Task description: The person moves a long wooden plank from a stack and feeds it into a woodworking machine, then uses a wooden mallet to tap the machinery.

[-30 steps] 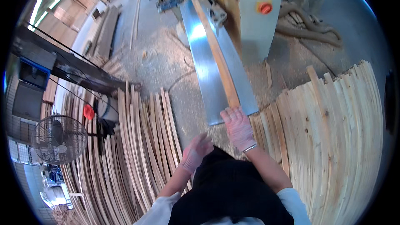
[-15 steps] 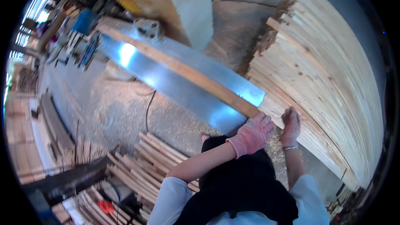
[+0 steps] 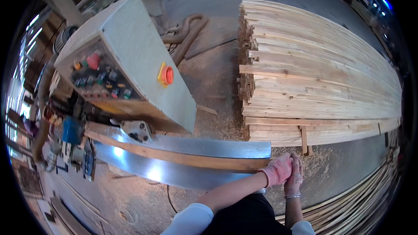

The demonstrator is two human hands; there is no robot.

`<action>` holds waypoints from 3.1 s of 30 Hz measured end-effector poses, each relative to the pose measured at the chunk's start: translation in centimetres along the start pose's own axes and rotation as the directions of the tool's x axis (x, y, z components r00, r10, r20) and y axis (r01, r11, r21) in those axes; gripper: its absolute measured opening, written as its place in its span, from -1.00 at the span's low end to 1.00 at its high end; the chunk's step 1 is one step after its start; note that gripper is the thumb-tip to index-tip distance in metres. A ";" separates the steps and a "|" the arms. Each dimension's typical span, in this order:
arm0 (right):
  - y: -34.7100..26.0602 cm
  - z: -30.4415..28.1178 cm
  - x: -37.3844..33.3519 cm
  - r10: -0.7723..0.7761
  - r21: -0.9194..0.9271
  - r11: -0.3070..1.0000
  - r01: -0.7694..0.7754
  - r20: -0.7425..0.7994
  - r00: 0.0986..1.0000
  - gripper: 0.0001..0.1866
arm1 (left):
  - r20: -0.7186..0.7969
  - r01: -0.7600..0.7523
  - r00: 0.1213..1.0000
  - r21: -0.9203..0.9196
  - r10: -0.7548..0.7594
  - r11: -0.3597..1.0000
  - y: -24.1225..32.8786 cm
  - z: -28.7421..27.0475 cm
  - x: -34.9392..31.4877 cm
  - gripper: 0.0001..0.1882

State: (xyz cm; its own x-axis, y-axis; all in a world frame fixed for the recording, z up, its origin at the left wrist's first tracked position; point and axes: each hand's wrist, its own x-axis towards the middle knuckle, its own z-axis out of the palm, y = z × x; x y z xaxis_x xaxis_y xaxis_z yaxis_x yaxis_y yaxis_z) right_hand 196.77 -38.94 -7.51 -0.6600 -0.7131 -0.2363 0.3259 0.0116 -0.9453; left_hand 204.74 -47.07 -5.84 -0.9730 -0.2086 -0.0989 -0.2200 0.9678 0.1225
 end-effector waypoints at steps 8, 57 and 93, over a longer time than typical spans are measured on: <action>1.2 0.6 -0.3 -0.098 -0.049 0.995 0.090 -0.195 0.976 -0.66 | 0.081 0.053 0.944 -0.994 -0.321 -0.094 -0.5 0.7 1.1 -0.77; 7.3 46.2 -30.5 0.167 0.199 0.156 0.968 0.960 -0.224 -0.66 | -0.604 0.715 0.615 0.158 -0.506 0.681 -24.5 6.3 -70.3 -0.77; 0.7 93.9 -49.8 -0.301 0.305 0.857 0.416 0.951 -0.076 -0.65 | 0.001 0.568 -0.749 -0.513 -0.662 -0.643 -13.3 5.5 -95.9 -0.46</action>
State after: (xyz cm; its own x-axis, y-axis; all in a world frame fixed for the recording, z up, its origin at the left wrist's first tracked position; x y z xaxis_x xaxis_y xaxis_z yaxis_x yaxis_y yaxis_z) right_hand 293.38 -69.24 24.64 0.5956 -0.6155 0.5162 0.2108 -0.5003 -0.8398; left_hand 301.38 -39.13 -3.44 0.8747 -0.4845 -0.0083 -0.4471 -0.8135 0.3719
